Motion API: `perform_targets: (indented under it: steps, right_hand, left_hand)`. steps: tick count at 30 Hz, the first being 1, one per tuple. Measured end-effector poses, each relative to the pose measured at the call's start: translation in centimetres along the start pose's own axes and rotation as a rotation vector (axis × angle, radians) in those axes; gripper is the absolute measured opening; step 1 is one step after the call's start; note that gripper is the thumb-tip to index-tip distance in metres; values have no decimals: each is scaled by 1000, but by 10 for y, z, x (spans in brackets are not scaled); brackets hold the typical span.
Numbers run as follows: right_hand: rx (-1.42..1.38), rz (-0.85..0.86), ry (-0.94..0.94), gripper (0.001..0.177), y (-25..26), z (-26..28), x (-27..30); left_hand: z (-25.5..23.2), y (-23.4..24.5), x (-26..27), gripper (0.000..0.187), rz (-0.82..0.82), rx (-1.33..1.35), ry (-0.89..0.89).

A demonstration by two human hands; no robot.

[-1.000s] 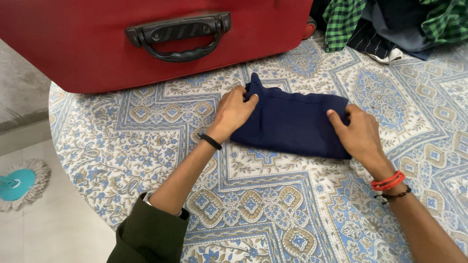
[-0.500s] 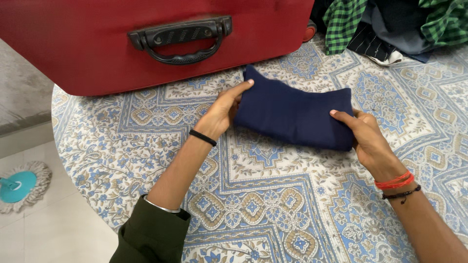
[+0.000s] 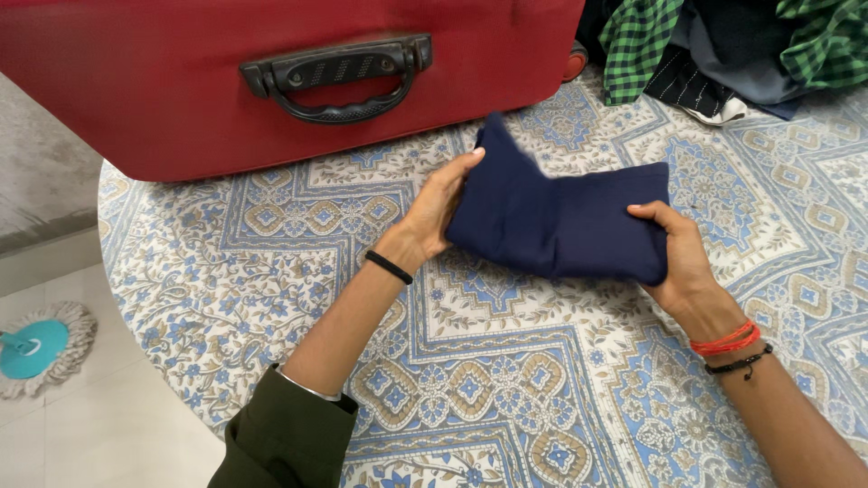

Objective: The person folds a blue shirt by hand on a circular table and places it into a red suitcase already containing other folded shirts.

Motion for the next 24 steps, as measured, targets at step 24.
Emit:
perform_targets:
  steps: [24]
  right_hand:
    - [142, -41, -23, 39, 0, -5, 0]
  left_hand:
    - [25, 23, -14, 64, -133, -21, 62]
Point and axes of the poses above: each hand's wrist, its own x-axis away from the middle knuckle, its own y-axis out of the back of the hand, z = x × y, the point moved 4 cm from there along -x, towards the middle knuckle, and after that the axes turned 7 degrees about -x, right-handed, at the moved point
